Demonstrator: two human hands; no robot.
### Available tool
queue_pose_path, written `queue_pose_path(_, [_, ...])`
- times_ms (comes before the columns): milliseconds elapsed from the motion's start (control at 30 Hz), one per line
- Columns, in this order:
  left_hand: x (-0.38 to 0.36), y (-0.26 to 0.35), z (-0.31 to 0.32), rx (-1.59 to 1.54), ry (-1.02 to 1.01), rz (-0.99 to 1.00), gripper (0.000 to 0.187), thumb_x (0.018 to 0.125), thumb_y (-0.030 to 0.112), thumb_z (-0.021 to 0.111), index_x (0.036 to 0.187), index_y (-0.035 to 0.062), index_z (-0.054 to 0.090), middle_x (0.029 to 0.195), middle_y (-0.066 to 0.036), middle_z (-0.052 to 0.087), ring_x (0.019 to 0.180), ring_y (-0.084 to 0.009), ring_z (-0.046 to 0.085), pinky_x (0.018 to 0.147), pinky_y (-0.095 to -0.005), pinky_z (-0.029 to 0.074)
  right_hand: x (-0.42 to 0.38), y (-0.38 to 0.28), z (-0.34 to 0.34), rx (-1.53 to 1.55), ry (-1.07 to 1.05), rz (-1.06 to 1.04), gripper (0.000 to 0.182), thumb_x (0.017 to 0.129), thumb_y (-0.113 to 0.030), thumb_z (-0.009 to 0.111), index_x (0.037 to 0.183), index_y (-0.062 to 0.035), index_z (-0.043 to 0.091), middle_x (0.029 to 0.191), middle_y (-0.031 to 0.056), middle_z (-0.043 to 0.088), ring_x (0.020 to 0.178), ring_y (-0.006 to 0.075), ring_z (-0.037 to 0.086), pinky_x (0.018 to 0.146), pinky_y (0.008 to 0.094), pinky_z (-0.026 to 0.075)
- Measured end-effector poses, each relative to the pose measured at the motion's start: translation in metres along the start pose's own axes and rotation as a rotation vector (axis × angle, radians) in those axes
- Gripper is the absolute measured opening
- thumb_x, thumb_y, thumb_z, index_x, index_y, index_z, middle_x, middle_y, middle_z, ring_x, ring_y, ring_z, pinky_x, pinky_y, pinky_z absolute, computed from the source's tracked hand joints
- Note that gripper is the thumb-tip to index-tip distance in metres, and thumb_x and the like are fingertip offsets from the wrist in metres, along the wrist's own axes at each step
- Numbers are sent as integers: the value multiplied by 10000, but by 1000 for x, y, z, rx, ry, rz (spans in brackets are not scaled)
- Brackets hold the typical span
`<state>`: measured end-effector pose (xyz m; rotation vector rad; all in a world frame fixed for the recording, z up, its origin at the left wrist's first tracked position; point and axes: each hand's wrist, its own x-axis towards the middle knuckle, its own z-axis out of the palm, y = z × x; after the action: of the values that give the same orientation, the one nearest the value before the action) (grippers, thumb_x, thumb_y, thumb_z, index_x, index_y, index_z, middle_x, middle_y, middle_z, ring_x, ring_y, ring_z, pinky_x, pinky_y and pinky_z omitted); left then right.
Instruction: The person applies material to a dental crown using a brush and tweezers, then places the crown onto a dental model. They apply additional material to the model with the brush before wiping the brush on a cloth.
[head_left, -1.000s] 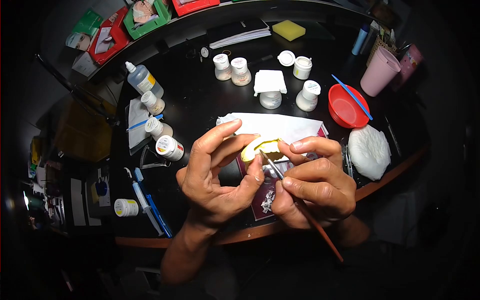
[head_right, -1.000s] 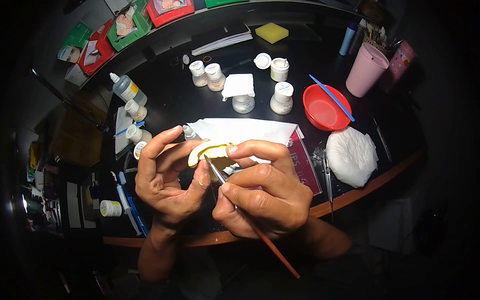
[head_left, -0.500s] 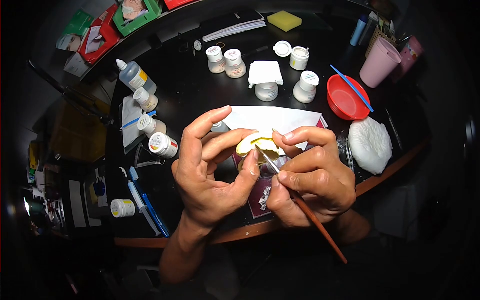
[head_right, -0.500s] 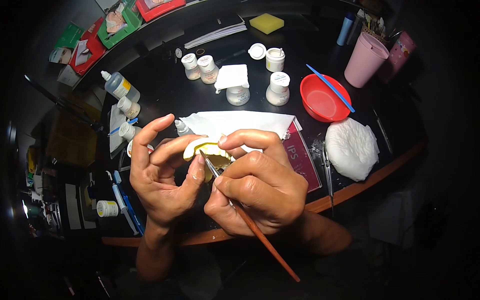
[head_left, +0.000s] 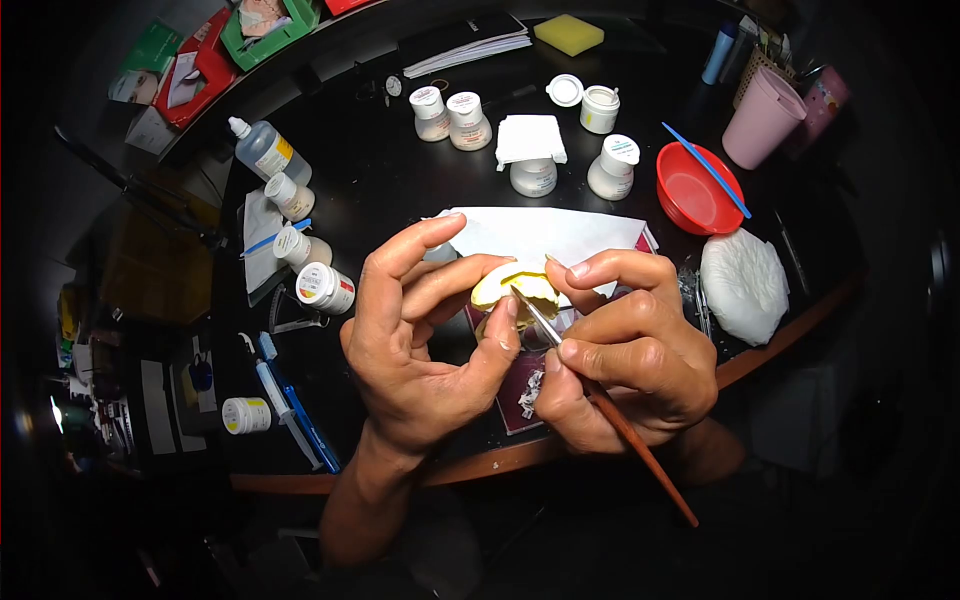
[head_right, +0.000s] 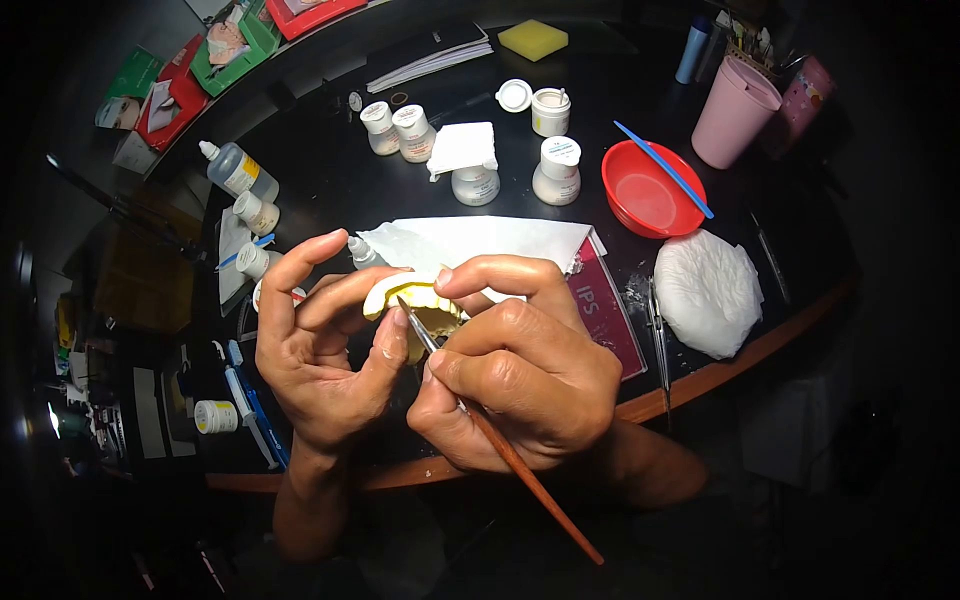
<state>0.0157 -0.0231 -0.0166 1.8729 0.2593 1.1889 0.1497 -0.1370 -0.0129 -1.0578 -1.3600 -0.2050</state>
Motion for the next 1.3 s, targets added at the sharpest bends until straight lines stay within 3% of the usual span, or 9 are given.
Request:
queue_pose_path(133, [1,6,-3,45,-81,-22,648,902,-137,687,1462,-107,362,1136,-224,733,1094,-223,729,990,-312,600,-1,0,-1,-2,-6,-2,184,684,84,759,816,-9,672,803,84,649,1009,338,689,801,389,651])
queue_pose_path(233, [0,0,0,-21,-4,-10,610,847,-93,757,1388,-107,476,1102,-215,752,1046,-237,764,928,-306,641,-1,0,-3,17,-10,14,197,681,86,756,823,-16,665,809,82,654,1014,334,685,807,383,645])
queue_pose_path(700, [3,3,-7,69,-72,3,574,905,-126,709,1407,-80,432,1138,-226,742,1100,-226,732,967,-317,615,0,-1,-10,190,-28,40,201,683,41,727,851,-46,659,784,47,658,989,312,646,948,468,592])
queue_pose_path(800, [5,0,-4,69,11,26,510,857,-82,765,1317,-91,545,1105,-215,770,1049,-247,770,946,-313,630,-1,3,-17,132,130,25,189,784,41,696,961,-15,666,801,63,661,920,261,655,908,412,559])
queue_pose_path(967, [10,5,-13,46,122,-109,317,895,-69,749,1194,-99,650,1101,-208,756,1042,-242,767,953,-329,626,8,-7,-43,63,167,370,183,1084,-94,570,1129,29,698,932,114,699,917,154,703,824,240,534])
queue_pose_path(1100, [13,4,-19,-20,169,-72,266,922,-68,738,1178,-103,673,1073,-190,758,1027,-244,771,933,-314,632,10,-14,-51,-133,-41,610,138,1020,-103,680,1056,17,737,928,90,731,798,132,657,718,281,523])
queue_pose_path(1200, [16,2,-24,42,213,-8,242,926,-61,737,1158,-106,687,1057,-195,759,1015,-239,772,922,-321,643,3,-5,-44,-386,-304,413,125,909,-93,777,991,-3,755,875,113,721,765,168,638,699,295,507])
queue_pose_path(1233, [16,2,-26,36,225,-14,242,927,-60,735,1160,-106,687,1058,-197,759,1014,-240,772,922,-323,644,4,-2,-38,-421,-364,364,184,800,-71,828,960,-14,757,841,139,708,798,252,662,707,332,516])
queue_pose_path(1300, [17,1,-31,25,240,-18,243,929,-60,730,1164,-106,687,1060,-201,759,1013,-244,773,921,-327,646,3,6,-25,-438,-440,240,203,773,-44,827,955,-26,740,826,144,707,836,330,670,749,411,531])
